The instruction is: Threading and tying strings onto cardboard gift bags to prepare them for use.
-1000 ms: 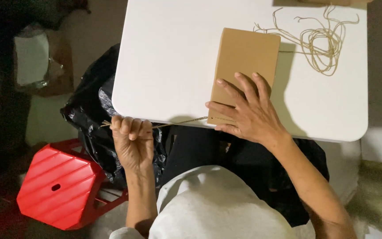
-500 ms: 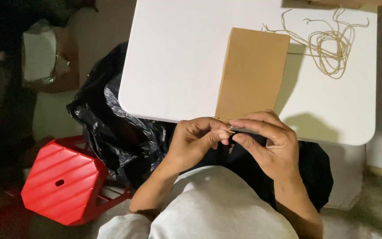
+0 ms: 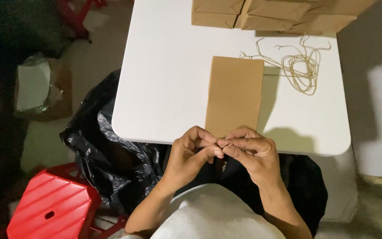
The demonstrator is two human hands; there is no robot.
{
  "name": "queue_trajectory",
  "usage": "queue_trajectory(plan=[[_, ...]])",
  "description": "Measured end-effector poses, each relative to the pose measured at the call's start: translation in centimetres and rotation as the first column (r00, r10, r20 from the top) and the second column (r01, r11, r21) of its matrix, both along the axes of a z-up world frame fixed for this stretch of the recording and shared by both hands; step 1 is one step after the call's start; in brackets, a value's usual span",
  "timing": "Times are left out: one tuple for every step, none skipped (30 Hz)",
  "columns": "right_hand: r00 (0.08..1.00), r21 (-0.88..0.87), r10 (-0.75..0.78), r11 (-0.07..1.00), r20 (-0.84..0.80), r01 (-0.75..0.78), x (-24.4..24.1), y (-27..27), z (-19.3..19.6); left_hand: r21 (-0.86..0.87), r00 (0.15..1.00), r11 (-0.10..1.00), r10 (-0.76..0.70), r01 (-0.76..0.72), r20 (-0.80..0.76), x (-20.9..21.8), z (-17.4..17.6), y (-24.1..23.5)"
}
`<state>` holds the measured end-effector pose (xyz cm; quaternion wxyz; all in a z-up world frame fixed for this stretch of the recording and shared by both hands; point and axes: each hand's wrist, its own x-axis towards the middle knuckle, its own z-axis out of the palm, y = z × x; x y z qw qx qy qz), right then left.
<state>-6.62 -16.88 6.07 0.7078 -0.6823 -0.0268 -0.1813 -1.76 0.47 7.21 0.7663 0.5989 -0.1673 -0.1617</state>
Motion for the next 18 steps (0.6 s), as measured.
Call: queue_trajectory(plan=[[1.000,-0.002,-0.001,1.000,0.005,0.001,0.1,-0.1,-0.1,-0.002,1.000,1.000,-0.001,0.001,0.005,0.1,0.0,0.0],[1.000,0.026,0.007,1.000,0.003,-0.007,0.1,-0.1,-0.3,0.007,1.000,1.000,-0.008,0.008,0.018,0.0,0.0,0.0],[1.000,0.055,0.016,0.998,0.000,-0.016,0.1,-0.1,-0.5,0.017,0.999,1.000,-0.016,0.015,0.030,0.0,0.0,0.0],[1.000,0.055,0.015,0.998,0.000,-0.015,0.1,-0.1,-0.4,0.017,0.999,1.000,-0.016,0.015,0.030,0.0,-0.1,0.1],[1.000,0.055,0.028,0.998,0.014,-0.028,0.1,-0.1,-0.4,0.031,0.998,0.999,-0.020,0.019,0.055,-0.1,-0.1,0.1],[0.999,0.054,0.039,0.998,0.028,-0.041,0.1,-0.1,-0.3,0.045,0.996,0.999,-0.026,0.022,0.080,0.0,-0.2,0.2],[0.999,0.054,0.039,0.998,0.028,-0.040,0.2,-0.1,-0.1,0.045,0.996,0.999,-0.026,0.023,0.081,0.0,0.0,0.2],[0.998,0.026,0.045,0.999,0.032,-0.046,0.2,-0.1,0.1,0.067,0.994,0.997,-0.029,0.022,0.103,0.0,0.2,0.3],[0.998,-0.002,0.052,0.999,0.036,-0.052,0.2,-0.2,0.4,0.089,0.992,0.996,-0.032,0.021,0.124,0.0,0.5,0.4],[0.998,-0.002,0.051,0.999,0.037,-0.051,0.2,-0.3,0.6,0.089,0.992,0.996,-0.033,0.022,0.125,0.0,0.6,0.3],[0.996,-0.033,0.063,0.998,0.061,-0.061,0.3,-0.4,0.7,0.080,0.992,0.996,-0.043,0.034,0.116,0.1,0.8,0.3],[0.994,-0.065,0.075,0.995,0.083,-0.070,0.2,-0.5,0.9,0.071,0.993,0.996,-0.053,0.046,0.106,0.1,1.0,0.3],[0.994,-0.065,0.075,0.995,0.082,-0.070,0.3,-0.6,1.2,0.071,0.993,0.996,-0.054,0.047,0.105,0.1,0.8,0.2],[0.991,-0.083,0.095,0.993,0.095,-0.088,0.4,-0.6,1.4,0.050,0.993,0.996,-0.077,0.073,0.093,0.1,0.7,0.1],[0.988,-0.102,0.116,0.989,0.106,-0.105,0.5,-0.7,1.7,0.030,0.991,0.995,-0.101,0.099,0.082,0.2,0.6,0.1],[0.987,-0.102,0.117,0.989,0.106,-0.106,0.7,-0.7,1.8,0.030,0.992,0.995,-0.101,0.099,0.082,0.2,0.5,0.0],[0.979,-0.094,0.146,0.987,0.141,-0.133,0.8,-0.7,2.0,-0.011,0.991,0.992,-0.123,0.124,0.050,0.2,0.5,-0.1],[0.969,-0.086,0.174,0.983,0.176,-0.161,0.9,-0.7,2.2,-0.053,0.989,0.988,-0.147,0.147,0.019,0.2,0.5,-0.1]])
